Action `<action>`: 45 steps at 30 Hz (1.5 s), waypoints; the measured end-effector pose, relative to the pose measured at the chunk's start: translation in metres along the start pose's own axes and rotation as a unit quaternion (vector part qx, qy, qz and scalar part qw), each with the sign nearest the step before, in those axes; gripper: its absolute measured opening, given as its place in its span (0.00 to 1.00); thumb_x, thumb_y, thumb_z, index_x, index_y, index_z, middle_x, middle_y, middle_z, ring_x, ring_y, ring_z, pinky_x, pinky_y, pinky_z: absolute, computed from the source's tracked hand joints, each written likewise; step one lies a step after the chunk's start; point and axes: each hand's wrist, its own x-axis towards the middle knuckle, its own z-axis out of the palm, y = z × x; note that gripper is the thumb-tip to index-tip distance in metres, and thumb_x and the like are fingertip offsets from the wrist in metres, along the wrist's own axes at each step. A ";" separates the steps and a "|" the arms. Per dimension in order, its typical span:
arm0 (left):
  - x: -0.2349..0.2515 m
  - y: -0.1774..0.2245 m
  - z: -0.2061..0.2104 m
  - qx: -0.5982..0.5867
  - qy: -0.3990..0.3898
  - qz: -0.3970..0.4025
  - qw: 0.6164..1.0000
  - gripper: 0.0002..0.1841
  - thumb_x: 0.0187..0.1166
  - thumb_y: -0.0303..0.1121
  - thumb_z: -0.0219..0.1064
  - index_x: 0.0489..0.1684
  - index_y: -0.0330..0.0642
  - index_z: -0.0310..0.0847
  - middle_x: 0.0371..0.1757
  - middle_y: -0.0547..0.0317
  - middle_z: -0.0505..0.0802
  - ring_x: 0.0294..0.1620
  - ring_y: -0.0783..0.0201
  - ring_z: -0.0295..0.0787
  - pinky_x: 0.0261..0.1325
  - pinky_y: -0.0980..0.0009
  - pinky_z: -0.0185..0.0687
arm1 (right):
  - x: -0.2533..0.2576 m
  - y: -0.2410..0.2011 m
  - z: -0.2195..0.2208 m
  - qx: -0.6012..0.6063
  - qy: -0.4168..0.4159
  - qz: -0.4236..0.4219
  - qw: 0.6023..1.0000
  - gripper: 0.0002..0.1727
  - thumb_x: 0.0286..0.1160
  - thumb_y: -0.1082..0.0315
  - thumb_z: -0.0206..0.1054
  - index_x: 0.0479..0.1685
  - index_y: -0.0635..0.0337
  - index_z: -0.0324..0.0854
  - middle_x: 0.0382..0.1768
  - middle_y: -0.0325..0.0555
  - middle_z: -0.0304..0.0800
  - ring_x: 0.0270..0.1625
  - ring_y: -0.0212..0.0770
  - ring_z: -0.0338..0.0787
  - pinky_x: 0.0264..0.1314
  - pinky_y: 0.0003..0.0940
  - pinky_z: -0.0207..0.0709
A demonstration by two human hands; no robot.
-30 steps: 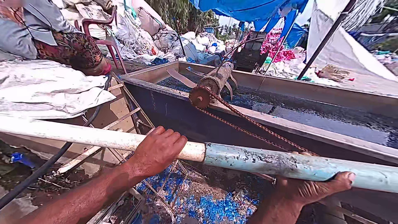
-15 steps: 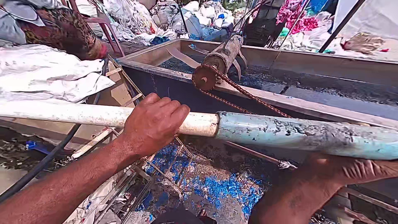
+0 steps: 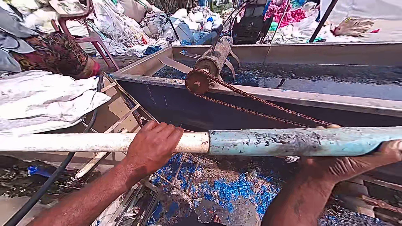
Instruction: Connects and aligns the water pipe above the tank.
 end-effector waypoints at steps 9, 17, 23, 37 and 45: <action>0.004 -0.004 -0.006 0.005 -0.002 -0.005 1.000 0.22 0.66 0.44 0.74 0.54 0.40 0.84 0.39 0.50 0.92 0.40 0.49 0.90 0.44 0.51 0.80 | 0.012 0.003 -0.010 0.015 -0.031 -0.012 0.999 0.21 0.96 0.56 0.34 0.67 0.58 0.65 0.51 0.51 0.84 0.54 0.46 0.90 0.62 0.49 0.85; 0.009 -0.008 -0.020 -0.002 0.005 -0.019 1.000 0.24 0.63 0.41 0.77 0.56 0.39 0.84 0.41 0.49 0.92 0.40 0.48 0.89 0.44 0.49 0.76 | 0.025 0.001 -0.014 0.004 -0.058 -0.028 0.998 0.24 0.94 0.57 0.29 0.65 0.60 0.67 0.53 0.49 0.84 0.59 0.43 0.88 0.66 0.47 0.83; 0.004 -0.001 -0.006 0.005 0.002 -0.011 1.000 0.23 0.63 0.41 0.77 0.55 0.40 0.85 0.42 0.50 0.93 0.42 0.49 0.91 0.47 0.50 0.80 | 0.019 -0.004 -0.012 0.001 -0.016 -0.007 1.000 0.23 0.96 0.55 0.32 0.66 0.58 0.66 0.49 0.51 0.85 0.52 0.45 0.90 0.59 0.49 0.86; 0.010 -0.014 -0.025 0.000 0.003 -0.005 1.000 0.24 0.65 0.43 0.77 0.56 0.41 0.84 0.42 0.51 0.92 0.42 0.50 0.89 0.45 0.51 0.76 | 0.040 -0.005 -0.017 0.001 -0.058 0.001 0.998 0.28 0.93 0.51 0.31 0.69 0.63 0.66 0.59 0.55 0.84 0.66 0.48 0.86 0.71 0.54 0.80; 0.009 -0.010 -0.016 -0.006 0.009 0.003 1.000 0.22 0.65 0.43 0.77 0.53 0.40 0.84 0.39 0.51 0.91 0.39 0.49 0.88 0.42 0.52 0.74 | 0.043 -0.011 -0.015 0.002 -0.006 0.006 1.000 0.26 0.94 0.53 0.35 0.73 0.61 0.65 0.59 0.55 0.83 0.63 0.48 0.87 0.68 0.54 0.82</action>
